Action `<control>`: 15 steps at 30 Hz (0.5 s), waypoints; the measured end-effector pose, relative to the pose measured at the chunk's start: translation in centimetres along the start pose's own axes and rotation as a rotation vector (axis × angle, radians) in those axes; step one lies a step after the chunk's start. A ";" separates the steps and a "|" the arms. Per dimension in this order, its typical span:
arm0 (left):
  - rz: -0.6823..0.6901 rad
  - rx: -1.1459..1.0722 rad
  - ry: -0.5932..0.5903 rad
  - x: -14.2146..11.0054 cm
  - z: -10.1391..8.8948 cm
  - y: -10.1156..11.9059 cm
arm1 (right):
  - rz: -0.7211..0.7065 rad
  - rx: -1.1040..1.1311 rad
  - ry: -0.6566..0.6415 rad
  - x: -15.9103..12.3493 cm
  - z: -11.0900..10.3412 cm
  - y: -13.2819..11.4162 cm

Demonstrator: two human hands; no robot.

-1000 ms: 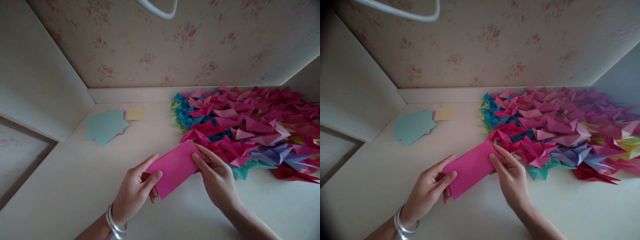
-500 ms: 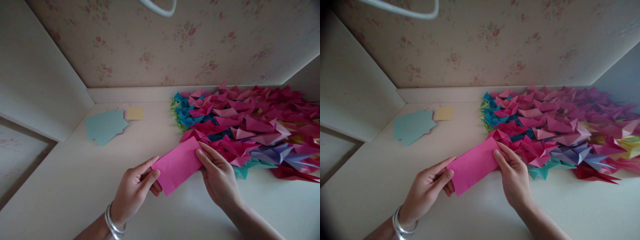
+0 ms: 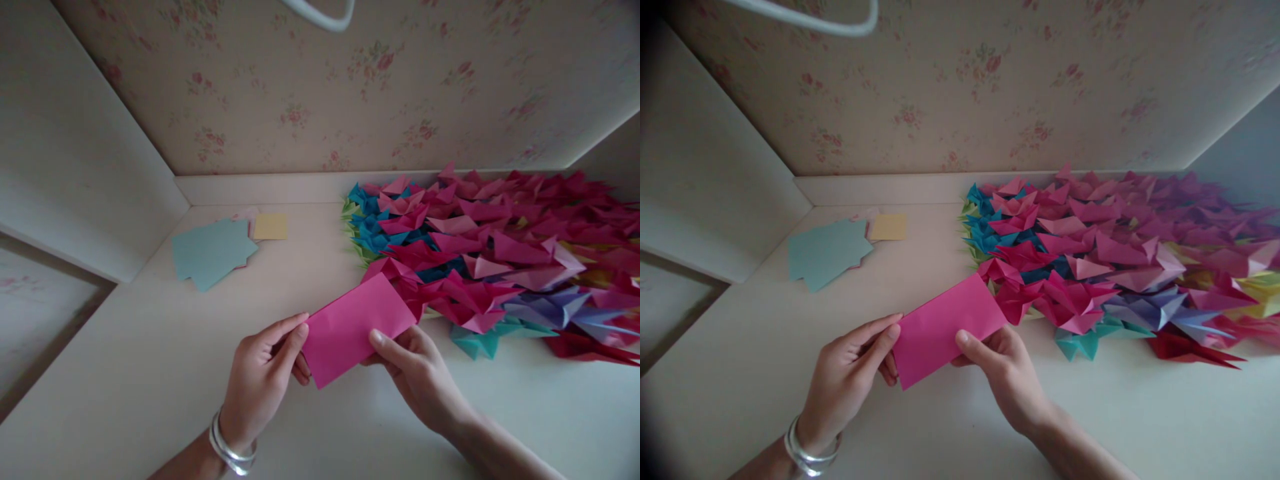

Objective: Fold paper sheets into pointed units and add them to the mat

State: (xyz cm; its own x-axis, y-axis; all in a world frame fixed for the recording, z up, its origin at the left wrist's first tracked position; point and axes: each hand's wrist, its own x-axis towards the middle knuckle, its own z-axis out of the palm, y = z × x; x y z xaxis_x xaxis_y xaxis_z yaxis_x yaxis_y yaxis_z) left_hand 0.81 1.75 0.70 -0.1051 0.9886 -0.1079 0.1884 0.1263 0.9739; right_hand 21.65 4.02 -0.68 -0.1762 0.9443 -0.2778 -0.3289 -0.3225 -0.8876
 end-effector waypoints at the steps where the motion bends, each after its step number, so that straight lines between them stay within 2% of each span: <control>1: 0.004 0.013 0.004 0.0 0.0 0.0 | 0.044 -0.042 -0.092 -0.2 0.2 0.1; 4: 0.028 0.065 0.003 -0.2 0.1 0.1 | 0.138 -0.131 -0.276 -0.8 0.8 0.2; 8: 0.053 0.132 -0.024 -0.4 0.1 0.3 | 0.161 -0.127 -0.401 -1.1 1.1 0.6; 15: 0.034 0.131 -0.030 -0.6 0.1 0.3 | 0.162 -0.126 -0.467 -1.3 0.9 1.2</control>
State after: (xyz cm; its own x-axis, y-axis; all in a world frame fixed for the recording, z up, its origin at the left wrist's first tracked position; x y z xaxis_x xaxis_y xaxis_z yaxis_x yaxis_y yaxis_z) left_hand 1.07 1.23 1.01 -0.0678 0.9943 -0.0826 0.3174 0.1000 0.9430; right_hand 20.62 2.32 -1.01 -0.6209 0.7438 -0.2473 -0.1537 -0.4249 -0.8921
